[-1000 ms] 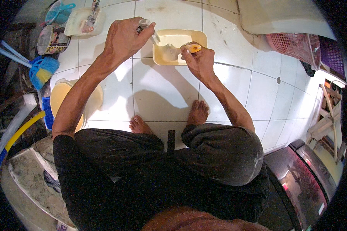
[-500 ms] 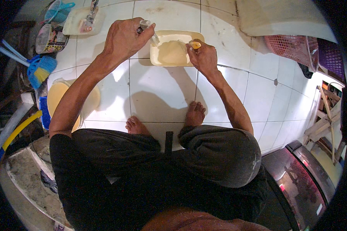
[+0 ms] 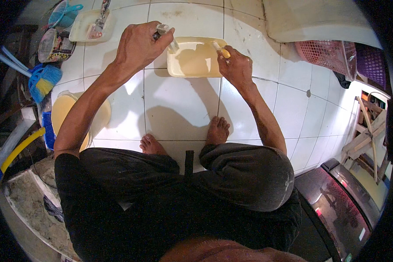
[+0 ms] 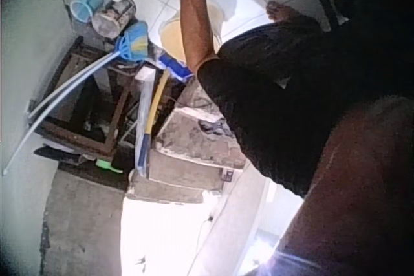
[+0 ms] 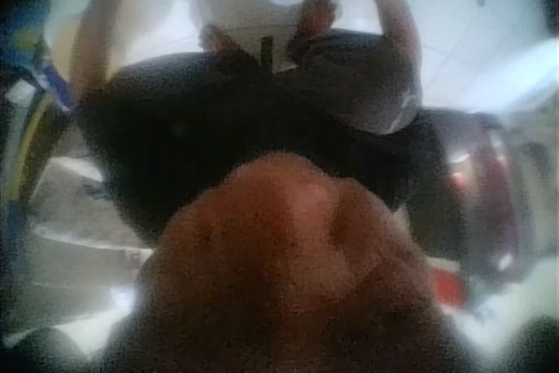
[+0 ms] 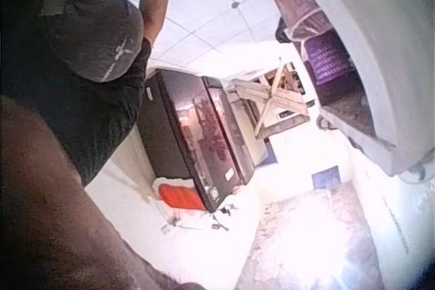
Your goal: The person mixes white paint in a container using a brush, adds liquid from a bottle, and later washes a plastic container in a sink.
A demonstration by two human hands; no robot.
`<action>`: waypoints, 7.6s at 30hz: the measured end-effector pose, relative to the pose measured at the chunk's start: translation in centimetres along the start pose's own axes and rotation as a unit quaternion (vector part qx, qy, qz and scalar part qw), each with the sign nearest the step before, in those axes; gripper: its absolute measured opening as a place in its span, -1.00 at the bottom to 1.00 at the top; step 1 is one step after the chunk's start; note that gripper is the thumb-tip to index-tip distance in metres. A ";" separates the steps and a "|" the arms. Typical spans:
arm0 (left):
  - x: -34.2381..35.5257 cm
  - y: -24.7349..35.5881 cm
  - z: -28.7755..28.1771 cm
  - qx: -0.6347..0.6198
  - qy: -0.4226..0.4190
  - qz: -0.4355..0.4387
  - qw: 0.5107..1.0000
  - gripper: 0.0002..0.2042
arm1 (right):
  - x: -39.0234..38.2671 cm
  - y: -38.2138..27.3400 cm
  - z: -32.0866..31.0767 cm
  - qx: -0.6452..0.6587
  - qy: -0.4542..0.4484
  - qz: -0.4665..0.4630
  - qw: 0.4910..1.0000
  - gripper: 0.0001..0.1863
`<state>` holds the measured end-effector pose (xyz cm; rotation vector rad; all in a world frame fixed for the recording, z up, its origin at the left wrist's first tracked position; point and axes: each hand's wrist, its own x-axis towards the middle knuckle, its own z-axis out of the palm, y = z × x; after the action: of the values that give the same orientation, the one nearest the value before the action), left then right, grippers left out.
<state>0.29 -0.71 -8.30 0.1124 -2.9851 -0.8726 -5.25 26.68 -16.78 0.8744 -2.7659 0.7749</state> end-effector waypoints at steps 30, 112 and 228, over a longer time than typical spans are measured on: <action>0.0 0.1 -0.7 -0.002 0.010 0.005 1.000 -0.60 | -0.3 -3.0 2.3 0.186 -0.174 -0.032 0.966 -0.81; 1.7 -0.3 2.2 -0.032 -0.009 0.062 0.998 -0.58 | -2.4 1.1 -3.8 0.257 -0.091 0.086 0.958 -0.75; 1.0 0.1 1.4 -0.051 0.056 0.026 0.997 -0.67 | -1.0 -2.1 1.9 0.206 -0.081 0.035 0.974 -0.68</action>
<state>-0.83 0.01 -9.39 0.0782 -2.8205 -0.9766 -3.16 24.72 -17.74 0.9463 -2.8348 1.3849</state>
